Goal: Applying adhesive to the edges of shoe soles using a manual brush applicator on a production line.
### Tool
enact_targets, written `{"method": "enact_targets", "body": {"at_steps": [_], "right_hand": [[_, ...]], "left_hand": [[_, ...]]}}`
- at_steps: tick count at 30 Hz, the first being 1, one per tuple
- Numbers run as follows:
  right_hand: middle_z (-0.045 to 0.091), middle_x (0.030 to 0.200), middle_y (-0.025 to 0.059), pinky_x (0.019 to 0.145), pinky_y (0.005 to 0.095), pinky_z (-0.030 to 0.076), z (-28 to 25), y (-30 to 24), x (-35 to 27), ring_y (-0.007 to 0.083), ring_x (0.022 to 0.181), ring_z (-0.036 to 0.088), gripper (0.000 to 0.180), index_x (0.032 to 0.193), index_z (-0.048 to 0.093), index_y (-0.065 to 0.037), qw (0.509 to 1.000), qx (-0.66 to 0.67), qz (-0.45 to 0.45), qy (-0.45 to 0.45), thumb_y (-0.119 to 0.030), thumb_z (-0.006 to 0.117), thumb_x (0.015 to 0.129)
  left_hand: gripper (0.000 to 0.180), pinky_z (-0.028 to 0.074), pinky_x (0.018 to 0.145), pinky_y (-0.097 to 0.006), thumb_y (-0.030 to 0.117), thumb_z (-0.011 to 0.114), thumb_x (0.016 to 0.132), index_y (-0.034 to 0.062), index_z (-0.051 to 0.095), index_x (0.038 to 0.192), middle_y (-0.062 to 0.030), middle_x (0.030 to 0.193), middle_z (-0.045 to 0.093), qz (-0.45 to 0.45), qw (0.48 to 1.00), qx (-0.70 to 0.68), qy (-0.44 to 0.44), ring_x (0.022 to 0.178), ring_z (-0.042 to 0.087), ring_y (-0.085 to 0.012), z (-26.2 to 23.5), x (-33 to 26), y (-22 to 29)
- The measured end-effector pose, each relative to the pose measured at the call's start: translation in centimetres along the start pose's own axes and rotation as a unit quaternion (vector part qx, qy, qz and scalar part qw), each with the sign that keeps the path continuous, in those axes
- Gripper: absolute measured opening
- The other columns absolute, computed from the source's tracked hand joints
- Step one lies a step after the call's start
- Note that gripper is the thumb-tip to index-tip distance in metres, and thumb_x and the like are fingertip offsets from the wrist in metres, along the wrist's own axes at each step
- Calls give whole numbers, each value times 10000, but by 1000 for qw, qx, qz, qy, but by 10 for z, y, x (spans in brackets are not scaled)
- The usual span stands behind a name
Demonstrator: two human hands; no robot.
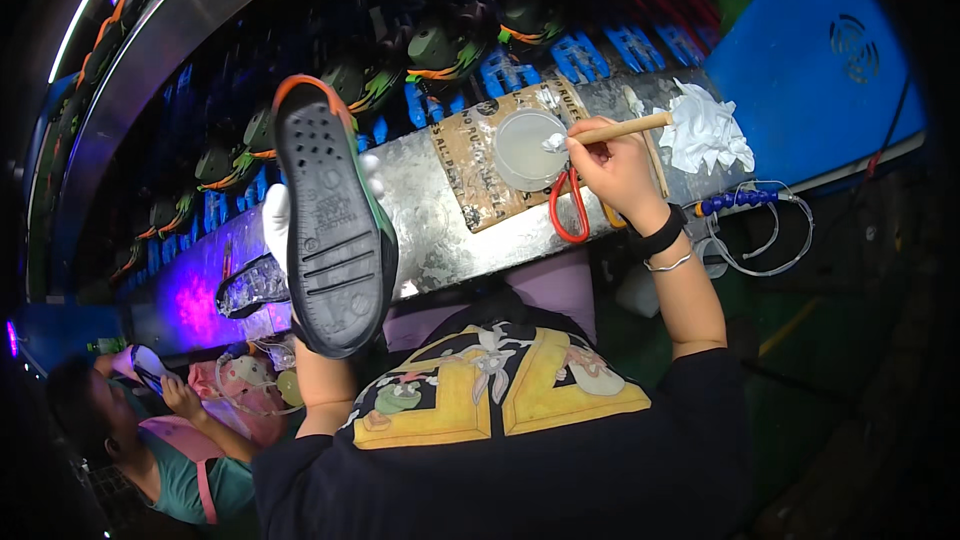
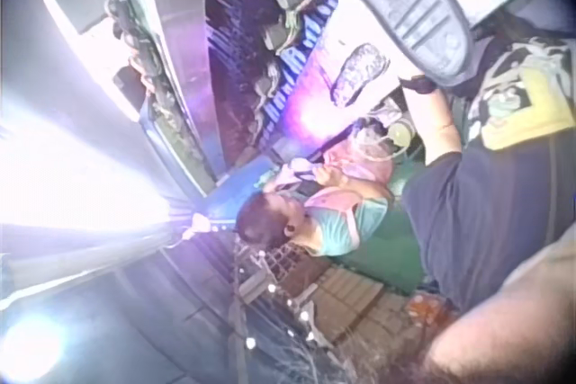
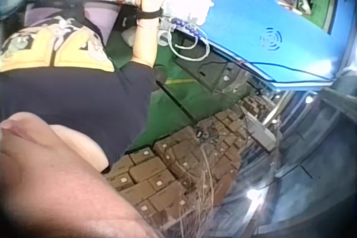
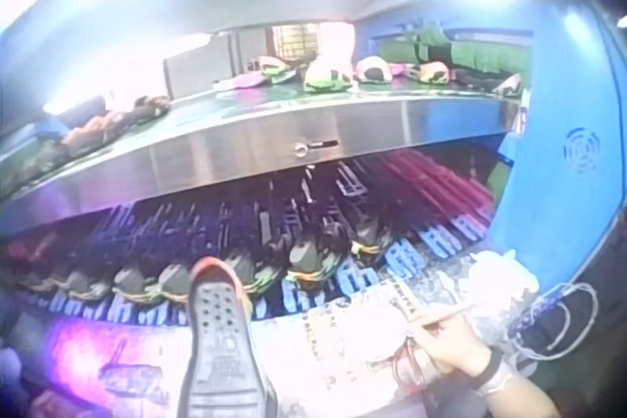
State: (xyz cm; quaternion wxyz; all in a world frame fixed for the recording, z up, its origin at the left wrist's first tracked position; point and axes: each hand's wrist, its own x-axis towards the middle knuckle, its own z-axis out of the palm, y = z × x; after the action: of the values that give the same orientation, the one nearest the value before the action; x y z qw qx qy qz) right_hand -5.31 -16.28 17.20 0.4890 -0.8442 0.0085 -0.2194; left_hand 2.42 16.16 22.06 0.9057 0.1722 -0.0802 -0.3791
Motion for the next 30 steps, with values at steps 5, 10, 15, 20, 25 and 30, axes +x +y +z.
{"method": "enact_targets", "body": {"at_steps": [5,10,15,20,25,30], "right_hand": [[525,658,-20,484,182,331,0,5,-1,20,554,432,77,836,607,-2,1000,10,21,-13,-64,612,792],[533,720,-21,528,172,359,-2,6,0,22,604,451,69,849,604,1,997,26,70,-35,-49,612,801],[542,668,-19,486,174,341,-2,-10,4,14,559,443,72,848,604,10,998,56,-7,17,-26,608,786],[556,758,3,505,172,345,-2,-50,10,22,600,455,76,857,611,3,986,156,-50,10,2,599,782],[550,787,28,526,183,347,12,-73,26,51,617,455,100,868,604,11,987,113,-114,-30,10,597,768],[536,758,28,506,197,337,20,-73,37,63,589,441,99,868,601,5,987,95,-128,-31,7,596,769]], "left_hand": [[616,521,768,-473,399,462,844,-76,408,1233,-295,1144,497,49,979,6,197,981,561,-386,-44,-28,-11],[600,520,771,-458,383,473,845,-73,415,1230,-282,1142,504,81,968,104,211,977,564,-371,-48,-43,-4],[584,520,773,-444,368,483,845,-70,422,1227,-270,1139,511,98,954,214,186,972,568,-355,-24,-31,-7],[568,519,776,-429,353,494,846,-67,429,1223,-257,1137,518,66,935,312,156,967,572,-340,-2,0,-33],[553,519,779,-415,337,504,846,-64,436,1220,-244,1135,525,36,924,352,144,963,575,-324,12,15,-48],[537,518,781,-400,322,515,847,-61,442,1217,-231,1133,532,25,920,364,140,958,579,-309,16,20,-47]]}}
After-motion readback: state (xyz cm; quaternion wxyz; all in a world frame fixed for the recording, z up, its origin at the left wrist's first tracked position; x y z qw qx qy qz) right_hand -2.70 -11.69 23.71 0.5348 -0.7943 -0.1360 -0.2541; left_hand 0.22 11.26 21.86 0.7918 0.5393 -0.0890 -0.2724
